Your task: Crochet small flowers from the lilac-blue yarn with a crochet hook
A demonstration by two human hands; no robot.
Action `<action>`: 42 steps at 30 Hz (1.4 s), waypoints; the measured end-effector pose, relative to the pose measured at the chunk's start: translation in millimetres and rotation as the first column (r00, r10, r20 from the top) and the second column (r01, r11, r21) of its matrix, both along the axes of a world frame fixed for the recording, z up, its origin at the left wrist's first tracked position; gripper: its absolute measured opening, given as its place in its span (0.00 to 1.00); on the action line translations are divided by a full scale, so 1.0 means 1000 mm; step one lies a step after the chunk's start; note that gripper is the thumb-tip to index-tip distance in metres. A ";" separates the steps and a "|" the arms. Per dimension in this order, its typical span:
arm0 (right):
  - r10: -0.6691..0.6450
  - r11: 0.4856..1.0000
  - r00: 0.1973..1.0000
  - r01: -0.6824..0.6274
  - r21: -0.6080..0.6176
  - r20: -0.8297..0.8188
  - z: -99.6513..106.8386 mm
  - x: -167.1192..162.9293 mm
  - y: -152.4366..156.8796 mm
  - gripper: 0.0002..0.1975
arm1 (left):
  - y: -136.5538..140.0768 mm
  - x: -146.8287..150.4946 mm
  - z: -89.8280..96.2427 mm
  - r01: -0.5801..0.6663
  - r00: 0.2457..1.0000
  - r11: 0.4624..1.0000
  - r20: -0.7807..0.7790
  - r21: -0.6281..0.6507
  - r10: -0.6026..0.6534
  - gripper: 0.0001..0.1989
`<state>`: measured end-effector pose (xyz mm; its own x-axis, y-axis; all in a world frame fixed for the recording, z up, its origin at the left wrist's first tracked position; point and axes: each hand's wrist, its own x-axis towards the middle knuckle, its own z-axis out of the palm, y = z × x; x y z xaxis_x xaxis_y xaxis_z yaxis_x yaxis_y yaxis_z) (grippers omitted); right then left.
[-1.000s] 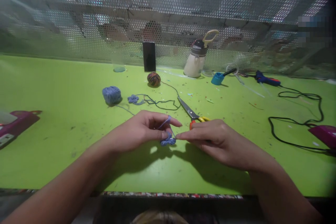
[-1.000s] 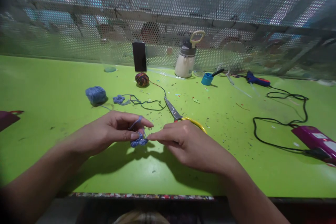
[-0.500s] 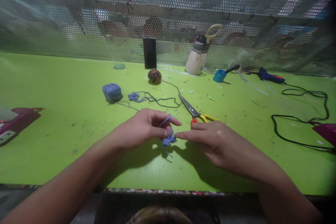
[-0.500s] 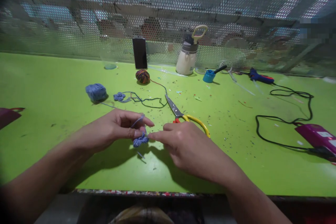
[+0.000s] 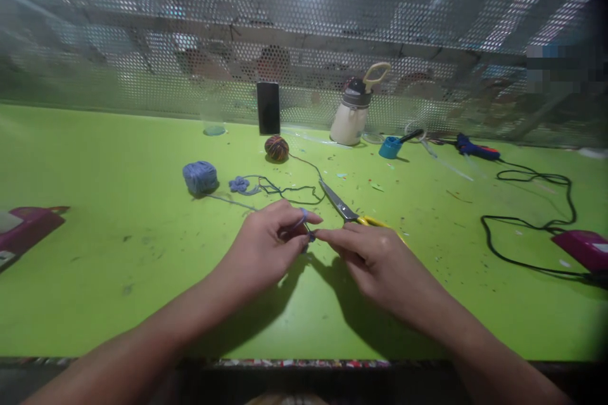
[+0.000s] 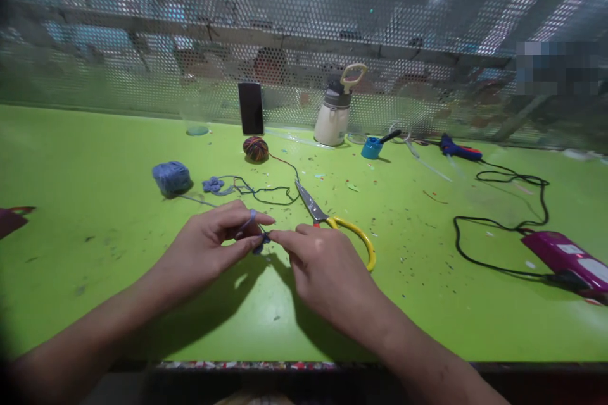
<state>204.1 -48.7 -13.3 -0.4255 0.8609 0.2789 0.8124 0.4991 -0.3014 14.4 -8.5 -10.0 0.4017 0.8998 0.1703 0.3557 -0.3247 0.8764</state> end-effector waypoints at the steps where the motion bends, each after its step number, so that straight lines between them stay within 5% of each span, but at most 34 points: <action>1: 0.007 1.000 1.000 -0.007 0.021 0.004 0.000 0.000 0.001 0.23 | 0.000 0.000 0.000 -0.012 1.000 0.999 -0.007 0.032 0.012 0.10; 3: 0.017 0.998 1.000 -0.017 0.056 0.012 0.001 -0.001 0.002 0.23 | 0.002 0.000 0.000 -0.025 1.000 1.000 -0.002 0.018 0.025 0.09; 5: 0.024 0.997 0.999 -0.025 0.078 0.022 0.001 -0.002 0.002 0.24 | 0.005 -0.002 -0.001 0.005 0.999 0.991 0.043 -0.131 0.000 0.08; 8: 0.041 0.995 0.998 -0.045 0.093 0.041 -0.002 0.000 0.001 0.25 | 0.014 -0.006 -0.004 0.116 0.982 0.897 0.187 -0.426 -0.038 0.08; 11: 0.057 0.992 0.995 -0.066 0.109 0.080 -0.005 0.003 -0.001 0.26 | 0.021 -0.010 -0.008 0.178 0.958 0.816 0.285 -0.550 -0.018 0.07; 15: 0.045 0.989 0.995 -0.057 0.137 0.089 -0.007 0.005 0.000 0.26 | 0.022 -0.010 -0.010 0.204 0.949 0.807 0.314 -0.555 -0.024 0.12; 18: -0.004 0.998 0.991 0.011 0.055 -0.132 -0.008 0.002 0.001 0.23 | 0.015 -0.006 -0.009 0.207 0.948 0.871 0.310 -0.446 -0.066 0.24; 22: -0.154 0.978 0.885 0.075 -0.193 -0.438 -0.009 -0.005 0.005 0.17 | 0.004 0.000 -0.010 0.071 0.985 0.993 0.164 -0.099 -0.054 0.27; 25: -0.229 0.938 0.826 0.045 -0.343 -0.515 -0.009 -0.007 0.008 0.16 | 0.001 0.001 -0.010 0.013 0.997 0.990 0.079 0.138 -0.024 0.24; 28: -0.209 0.938 0.819 0.012 -0.346 -0.535 -0.007 -0.005 0.007 0.17 | 0.005 -0.002 -0.007 0.048 0.987 0.998 0.153 -0.051 -0.039 0.24; 33: -0.168 0.958 0.849 0.019 -0.288 -0.502 -0.002 -0.002 0.005 0.18 | 0.016 -0.008 -0.005 0.194 0.935 0.893 0.352 -0.405 -0.043 0.30; 37: -0.111 0.975 0.860 -0.002 -0.222 -0.498 0.001 0.005 0.006 0.17 | 0.020 -0.014 -0.007 0.323 0.897 0.811 0.430 -0.488 -0.099 0.36; 42: 0.038 0.983 0.885 -0.117 -0.142 -0.464 0.008 0.019 0.008 0.18 | 0.019 -0.018 -0.006 0.395 0.881 0.782 0.442 -0.482 -0.172 0.37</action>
<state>223.5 -40.7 -5.4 -0.3515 0.8802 0.3189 0.5245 0.4673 -0.7116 -3.9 10.9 -16.2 0.6640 0.7368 -0.1273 -0.0450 0.2094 0.9768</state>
